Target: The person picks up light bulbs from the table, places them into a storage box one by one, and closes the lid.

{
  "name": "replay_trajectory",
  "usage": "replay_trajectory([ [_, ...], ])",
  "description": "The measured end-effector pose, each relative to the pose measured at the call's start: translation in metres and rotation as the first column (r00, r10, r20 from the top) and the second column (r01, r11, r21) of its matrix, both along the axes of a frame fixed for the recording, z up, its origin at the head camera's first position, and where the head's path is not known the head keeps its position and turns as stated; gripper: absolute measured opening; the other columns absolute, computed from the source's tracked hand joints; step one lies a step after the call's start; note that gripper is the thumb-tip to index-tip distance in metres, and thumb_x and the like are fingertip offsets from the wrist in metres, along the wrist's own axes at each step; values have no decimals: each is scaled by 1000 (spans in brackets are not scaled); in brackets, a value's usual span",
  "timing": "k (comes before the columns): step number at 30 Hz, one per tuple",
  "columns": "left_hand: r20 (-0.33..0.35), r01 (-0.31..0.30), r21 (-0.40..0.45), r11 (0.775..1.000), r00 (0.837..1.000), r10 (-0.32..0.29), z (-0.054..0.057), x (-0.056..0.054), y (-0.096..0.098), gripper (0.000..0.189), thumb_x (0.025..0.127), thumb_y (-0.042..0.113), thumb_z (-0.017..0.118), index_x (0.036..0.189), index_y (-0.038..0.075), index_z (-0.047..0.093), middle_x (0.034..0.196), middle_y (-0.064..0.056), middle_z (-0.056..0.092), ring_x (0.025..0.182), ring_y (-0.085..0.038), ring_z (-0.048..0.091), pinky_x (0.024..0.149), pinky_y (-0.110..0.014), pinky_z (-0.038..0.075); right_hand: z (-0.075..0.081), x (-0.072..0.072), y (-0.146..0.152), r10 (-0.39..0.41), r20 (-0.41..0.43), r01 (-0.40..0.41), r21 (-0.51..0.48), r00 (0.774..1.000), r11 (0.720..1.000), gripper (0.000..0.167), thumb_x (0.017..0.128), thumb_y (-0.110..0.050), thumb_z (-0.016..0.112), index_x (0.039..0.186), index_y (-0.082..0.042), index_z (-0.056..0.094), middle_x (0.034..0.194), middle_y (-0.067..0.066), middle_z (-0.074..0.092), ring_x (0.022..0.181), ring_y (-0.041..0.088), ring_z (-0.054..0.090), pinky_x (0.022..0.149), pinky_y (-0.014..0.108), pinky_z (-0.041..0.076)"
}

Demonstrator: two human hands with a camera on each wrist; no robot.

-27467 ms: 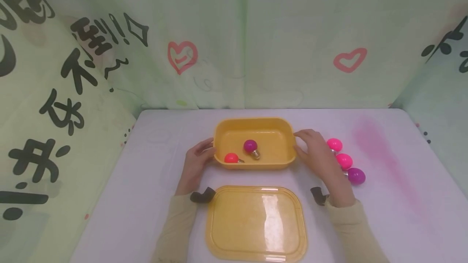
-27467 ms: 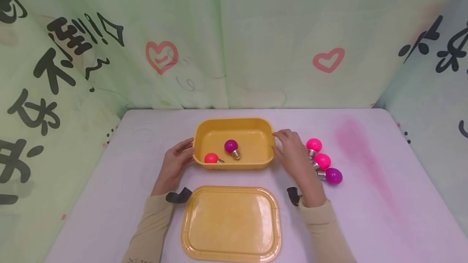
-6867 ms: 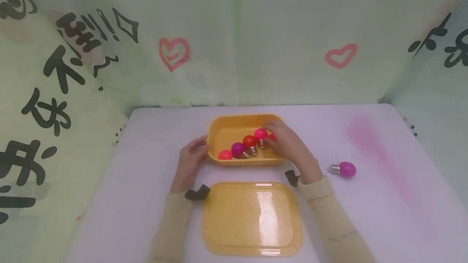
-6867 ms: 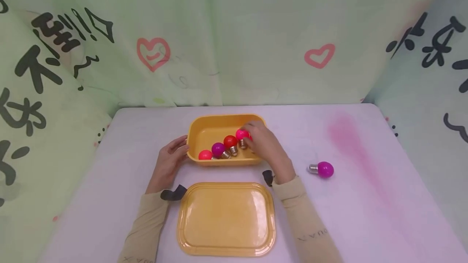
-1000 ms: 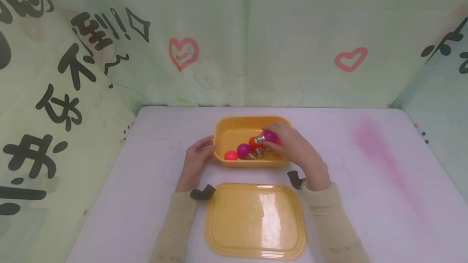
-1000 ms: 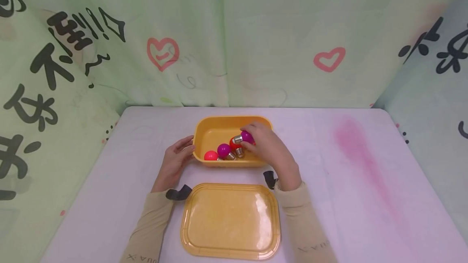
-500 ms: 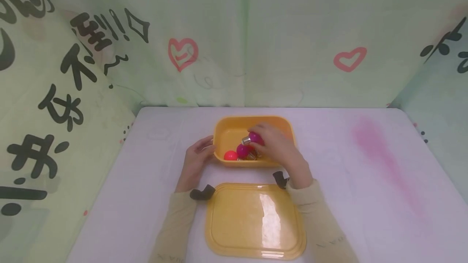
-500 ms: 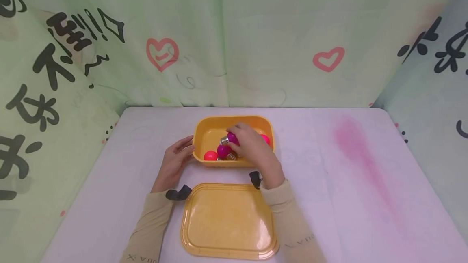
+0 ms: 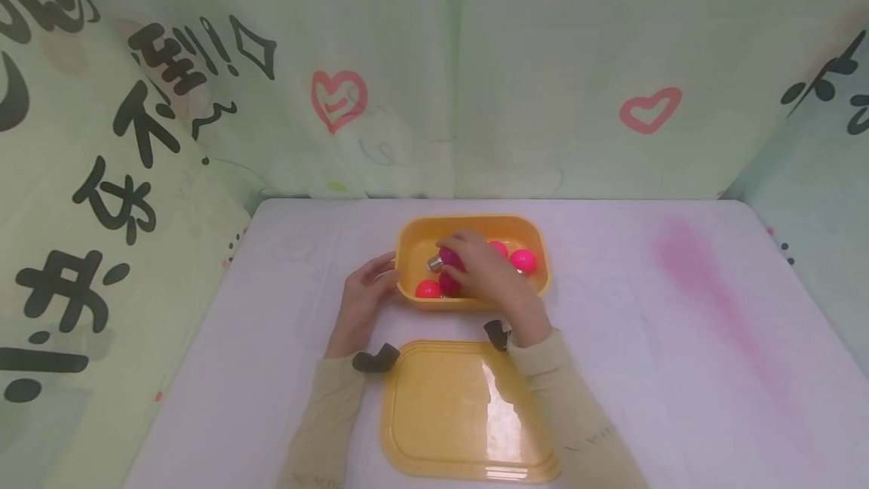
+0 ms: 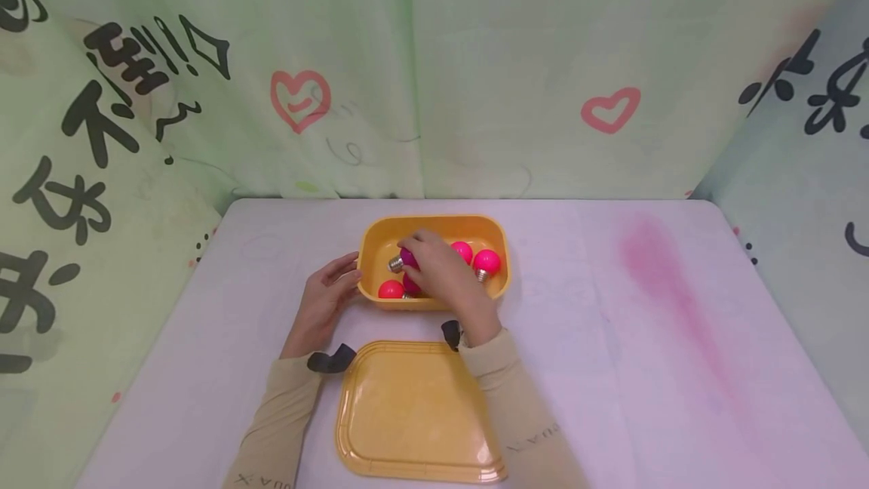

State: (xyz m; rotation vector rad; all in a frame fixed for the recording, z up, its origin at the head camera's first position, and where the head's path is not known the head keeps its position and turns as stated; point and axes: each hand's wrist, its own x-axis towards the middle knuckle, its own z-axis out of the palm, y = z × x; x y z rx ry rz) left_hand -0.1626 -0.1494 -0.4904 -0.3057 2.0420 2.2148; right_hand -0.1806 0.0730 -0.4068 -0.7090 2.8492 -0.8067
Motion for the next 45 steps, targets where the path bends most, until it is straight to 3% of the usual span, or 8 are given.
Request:
replay_trajectory([
  [11, 33, -1, -44, 999, 999, 2, 0, 1, 0, 37, 90, 34, 72, 126, 30, 64, 127, 7, 64, 115, -12, 64, 96, -25, 53, -17, -5, -15, 27, -46, -28, -38, 999, 999, 46, 89, -18, 74, 132, -8, 61, 124, 7, 58, 115, 22, 55, 101, 39, 52],
  [19, 12, -9, -8, 1000, 1000, 9, 1, 0, -1, 36, 90, 28, 72, 126, 26, 65, 127, 1, 64, 114, -18, 64, 94, -26, 54, -22, -10, -22, 45, -65, -47, -32, 997, 998, 45, 90, -15, 73, 132, -6, 61, 122, 8, 58, 115, 23, 54, 103, 39, 50],
  [30, 30, -14, -61, 998, 999, 15, 0, -1, -1, 36, 89, 33, 73, 124, 31, 66, 126, 6, 65, 113, -15, 65, 96, -27, 54, -34, -17, -28, 43, -46, -44, -13, 998, 999, 46, 90, -17, 73, 133, -9, 60, 125, 7, 59, 117, 23, 55, 102, 38, 51],
  [45, 63, -17, -91, 996, 998, 22, 1, 0, 1, 36, 89, 37, 72, 124, 35, 64, 126, 9, 64, 113, -12, 64, 99, -30, 52, -38, -20, -28, 45, -12, -45, -33, 999, 998, 42, 92, -20, 70, 132, -9, 62, 127, 7, 59, 119, 23, 54, 105, 39, 49],
])
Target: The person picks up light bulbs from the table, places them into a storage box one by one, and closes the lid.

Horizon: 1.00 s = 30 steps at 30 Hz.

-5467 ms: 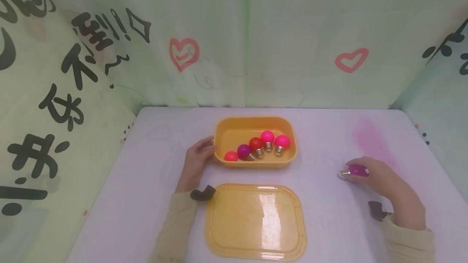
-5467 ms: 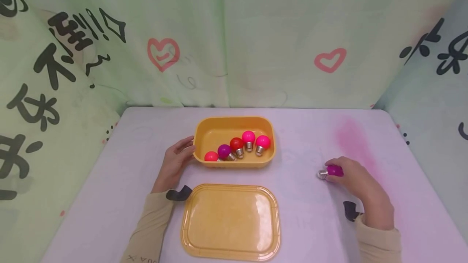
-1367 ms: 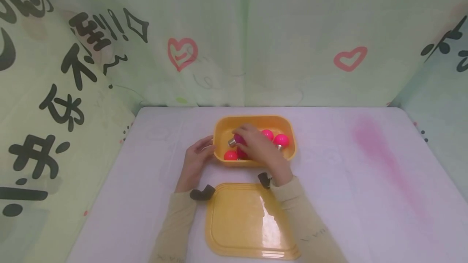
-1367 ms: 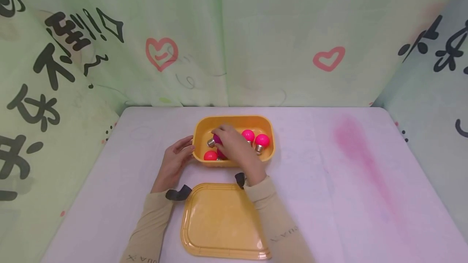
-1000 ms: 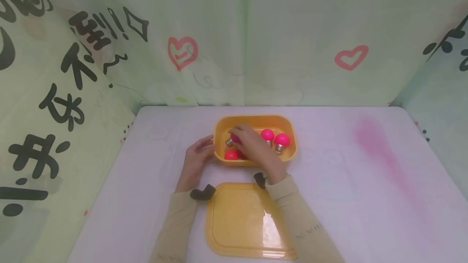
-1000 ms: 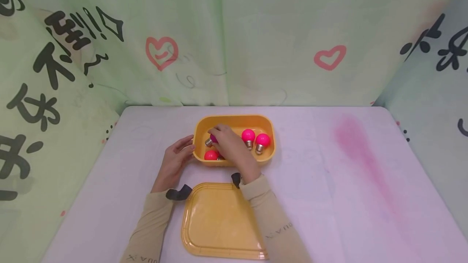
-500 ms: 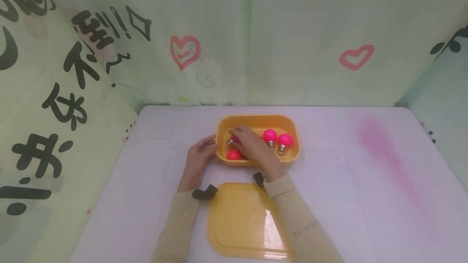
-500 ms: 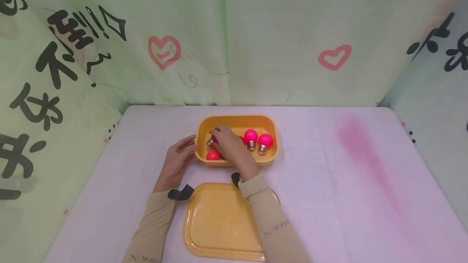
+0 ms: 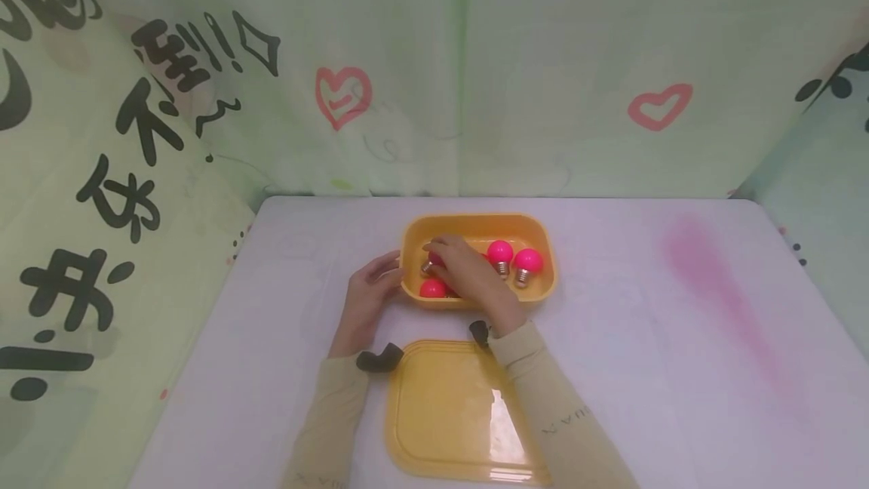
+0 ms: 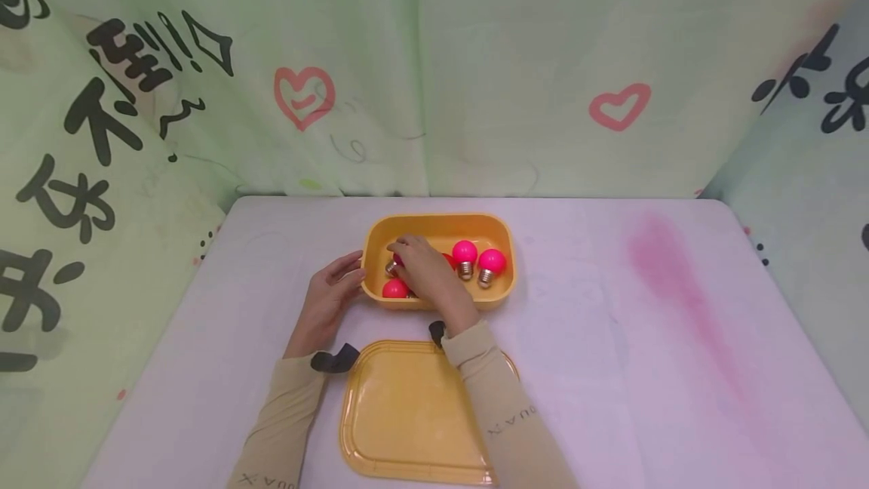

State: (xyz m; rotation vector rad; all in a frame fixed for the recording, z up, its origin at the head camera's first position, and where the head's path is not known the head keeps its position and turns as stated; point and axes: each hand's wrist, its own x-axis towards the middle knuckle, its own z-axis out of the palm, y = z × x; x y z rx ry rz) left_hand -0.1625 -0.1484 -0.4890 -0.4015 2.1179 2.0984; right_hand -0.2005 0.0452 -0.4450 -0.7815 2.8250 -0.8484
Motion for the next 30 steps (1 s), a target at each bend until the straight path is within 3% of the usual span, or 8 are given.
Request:
replay_trajectory([
  [8, 0, -5, 10, 1000, 1000, 5, 1, 0, -1, 35, 89, 35, 73, 124, 33, 65, 125, 8, 64, 113, -13, 64, 99, -29, 52, 2, 4, 3, -3, -48, 2, -9, 999, 1000, 41, 92, -22, 71, 130, -8, 62, 133, 9, 58, 126, 26, 52, 109, 41, 45],
  [18, -33, 1, 46, 999, 999, 1, 1, -1, -1, 38, 88, 31, 75, 125, 26, 66, 125, 2, 65, 111, -17, 66, 93, -27, 55, 14, 9, 14, 31, -175, -29, 9, 984, 1000, 42, 91, -13, 70, 131, -2, 61, 135, 13, 56, 130, 28, 48, 111, 41, 44],
  [23, -48, -7, 78, 997, 999, 10, 3, -2, -1, 38, 88, 26, 76, 124, 21, 67, 125, -2, 65, 110, -20, 66, 90, -29, 57, 20, 13, 19, 36, -185, -32, 25, 982, 999, 45, 93, -14, 68, 135, 0, 58, 138, 15, 54, 132, 30, 46, 111, 42, 43],
  [30, -15, -21, 24, 999, 1000, 21, 11, 4, -1, 37, 89, 28, 74, 124, 22, 66, 124, -1, 64, 109, -19, 66, 89, -28, 57, 27, 21, 27, 25, -194, -19, 33, 981, 999, 45, 93, -15, 68, 135, -1, 57, 136, 14, 54, 129, 29, 48, 108, 41, 46],
])
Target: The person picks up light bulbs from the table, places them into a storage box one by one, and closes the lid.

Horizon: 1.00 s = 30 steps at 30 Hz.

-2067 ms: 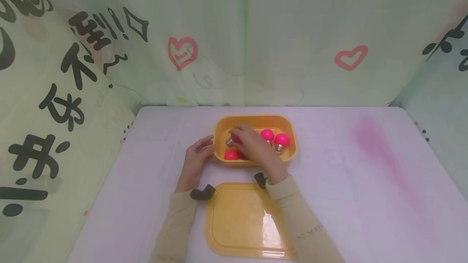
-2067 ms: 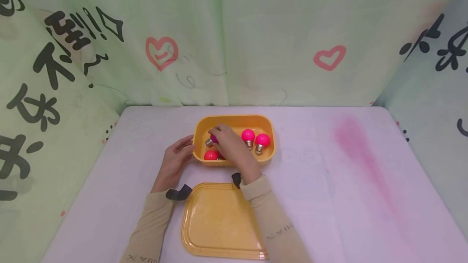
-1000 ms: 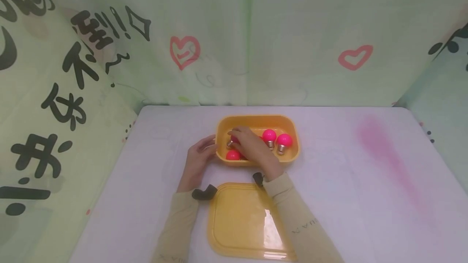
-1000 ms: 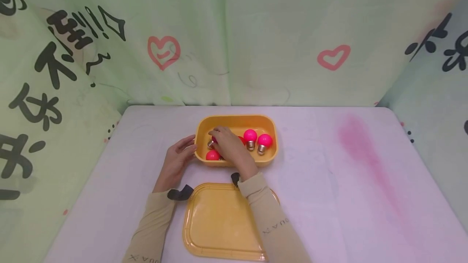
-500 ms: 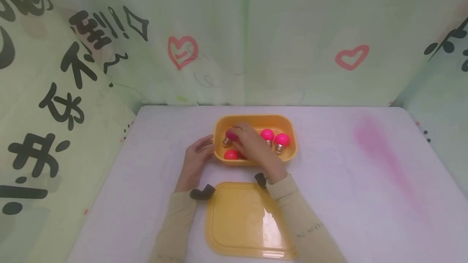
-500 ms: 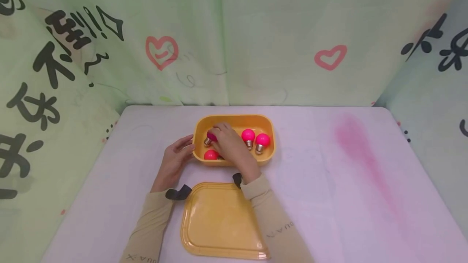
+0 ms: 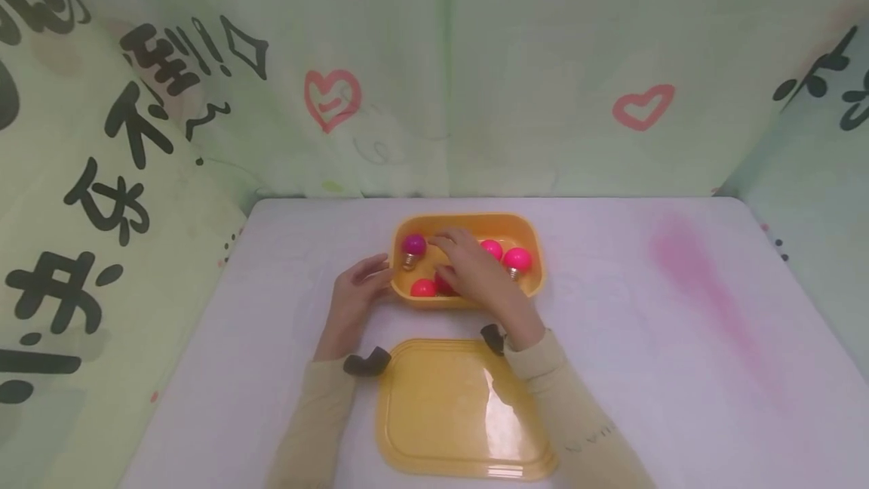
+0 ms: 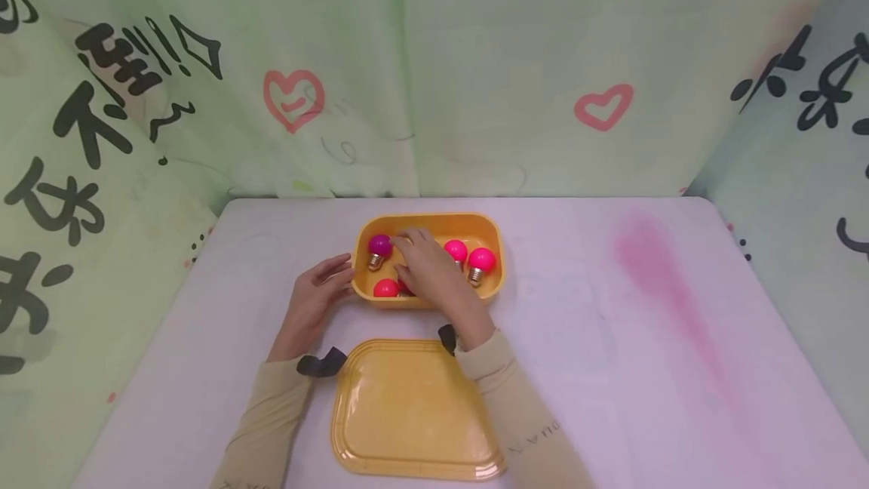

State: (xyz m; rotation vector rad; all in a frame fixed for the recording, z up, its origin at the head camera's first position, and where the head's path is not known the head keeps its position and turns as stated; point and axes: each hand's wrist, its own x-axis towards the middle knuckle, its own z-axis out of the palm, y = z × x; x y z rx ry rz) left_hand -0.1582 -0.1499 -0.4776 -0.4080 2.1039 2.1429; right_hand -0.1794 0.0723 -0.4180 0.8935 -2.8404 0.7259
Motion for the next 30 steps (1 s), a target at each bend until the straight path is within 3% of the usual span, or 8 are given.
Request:
replay_trajectory([
  [6, 16, 11, -26, 1000, 1000, -11, 3, 7, -4, 37, 91, 27, 72, 127, 20, 64, 124, -4, 63, 111, -19, 64, 90, -27, 56, 3, 7, 4, -1, -2, 1, 15, 1000, 1000, 46, 92, -13, 69, 135, -2, 57, 135, 12, 55, 129, 28, 49, 105, 40, 48],
  [12, -25, 34, -19, 999, 999, -35, 5, 15, -7, 37, 91, 22, 71, 127, 13, 64, 122, -10, 64, 105, -21, 67, 89, -30, 58, 8, 16, 12, -14, 20, 13, 27, 1000, 1000, 48, 90, -14, 72, 135, -4, 57, 136, 12, 54, 129, 28, 49, 103, 41, 51],
  [20, -7, 83, -93, 992, 996, -84, 13, 27, -9, 38, 92, 23, 71, 127, 14, 63, 121, -10, 65, 103, -19, 68, 91, -33, 57, 16, 28, 26, -45, 11, 44, 80, 999, 996, 49, 87, -15, 76, 131, -2, 59, 131, 14, 56, 124, 29, 52, 99, 40, 53],
  [30, -3, 101, -134, 986, 995, -103, 22, 42, -11, 40, 92, 17, 70, 130, 11, 62, 124, -12, 64, 109, -22, 67, 94, -34, 56, 15, 41, 49, -34, -99, 39, 54, 994, 998, 40, 88, -14, 74, 123, 2, 62, 118, 14, 59, 110, 29, 57, 94, 41, 56],
])
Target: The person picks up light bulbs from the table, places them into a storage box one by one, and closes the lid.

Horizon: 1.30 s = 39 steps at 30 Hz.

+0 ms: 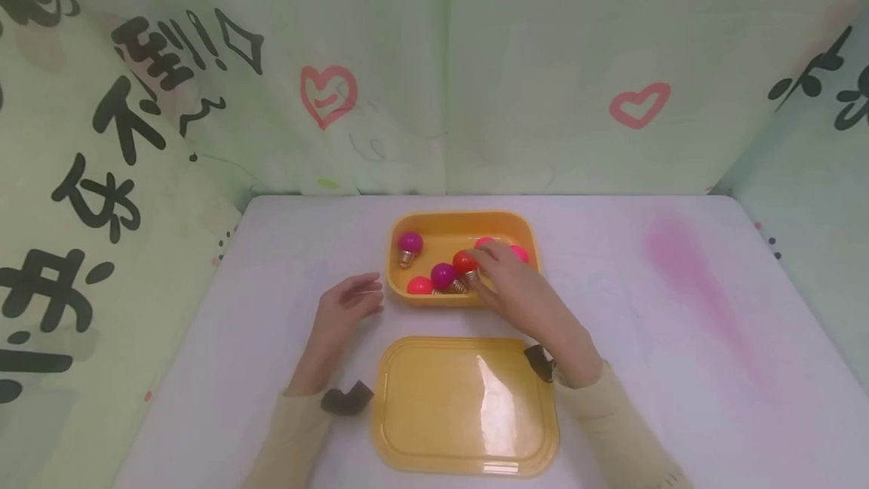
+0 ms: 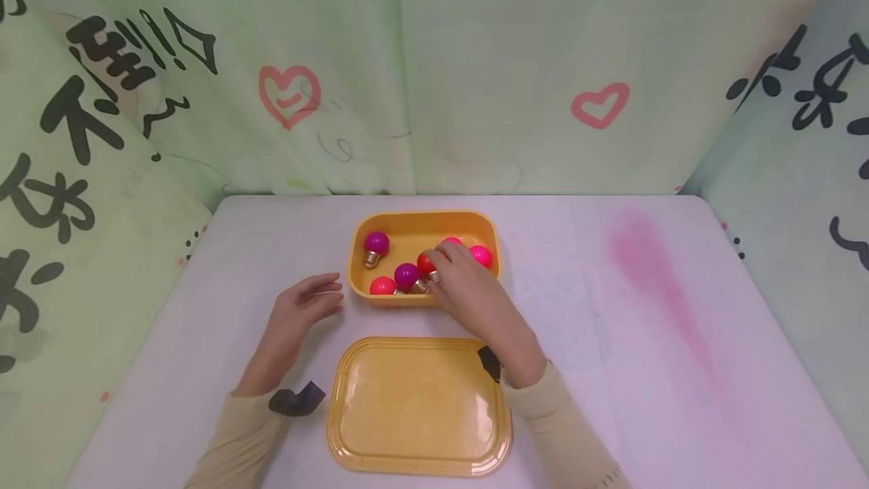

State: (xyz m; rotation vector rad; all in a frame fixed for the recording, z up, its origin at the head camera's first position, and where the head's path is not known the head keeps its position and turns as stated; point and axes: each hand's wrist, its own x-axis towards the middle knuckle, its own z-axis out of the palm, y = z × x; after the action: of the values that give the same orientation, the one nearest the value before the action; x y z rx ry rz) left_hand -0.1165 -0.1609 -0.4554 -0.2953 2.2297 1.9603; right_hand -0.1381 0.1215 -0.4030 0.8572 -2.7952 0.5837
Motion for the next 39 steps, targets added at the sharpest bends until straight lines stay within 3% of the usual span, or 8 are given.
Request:
replay_trajectory([
  [8, 59, 2, -82, 997, 998, 3, 2, 9, -3, 39, 92, 21, 71, 130, 17, 61, 126, -7, 66, 112, -20, 66, 96, -35, 55, 4, 12, 16, -13, 25, 14, -37, 1000, 999, 40, 88, -14, 75, 121, 3, 60, 111, 15, 59, 100, 27, 57, 87, 40, 57],
  [15, 67, 14, -103, 995, 998, -7, 1, 16, -8, 41, 92, 22, 70, 131, 16, 61, 126, -6, 66, 112, -20, 66, 95, -35, 56, 1, 28, 34, -79, 121, 89, -77, 990, 993, 45, 91, -13, 71, 129, 4, 55, 127, 21, 58, 118, 37, 57, 102, 51, 49],
  [22, 74, 23, -125, 992, 997, -14, -2, 23, -11, 40, 92, 21, 71, 130, 16, 62, 124, -7, 67, 111, -21, 66, 94, -37, 56, -5, 41, 51, -148, 191, 170, -107, 970, 980, 48, 92, -14, 69, 135, 1, 54, 119, 17, 61, 98, 32, 64, 85, 47, 57],
  [29, 115, 24, -165, 986, 993, -5, -5, 31, -13, 40, 92, 22, 70, 131, 16, 62, 123, -6, 67, 108, -19, 66, 95, -39, 55, -9, 54, 64, -196, 274, 238, -126, 941, 963, 45, 93, -14, 68, 132, 3, 54, 120, 18, 59, 94, 30, 67, 81, 46, 58],
  [35, 110, 21, -170, 985, 994, -2, -11, 37, -15, 40, 90, 19, 71, 129, 13, 63, 122, -8, 68, 107, -21, 67, 92, -37, 56, -17, 64, 73, -184, 294, 238, -160, 938, 958, 42, 92, -9, 68, 130, 3, 55, 117, 18, 61, 93, 28, 68, 77, 42, 60],
  [39, 104, 25, -168, 986, 995, -8, -16, 41, -16, 39, 90, 19, 72, 128, 12, 64, 120, -8, 69, 101, -19, 68, 87, -35, 58, -24, 66, 76, -197, 335, 259, -152, 921, 954, 40, 92, -9, 68, 128, 4, 57, 113, 17, 64, 95, 29, 67, 79, 44, 59],
])
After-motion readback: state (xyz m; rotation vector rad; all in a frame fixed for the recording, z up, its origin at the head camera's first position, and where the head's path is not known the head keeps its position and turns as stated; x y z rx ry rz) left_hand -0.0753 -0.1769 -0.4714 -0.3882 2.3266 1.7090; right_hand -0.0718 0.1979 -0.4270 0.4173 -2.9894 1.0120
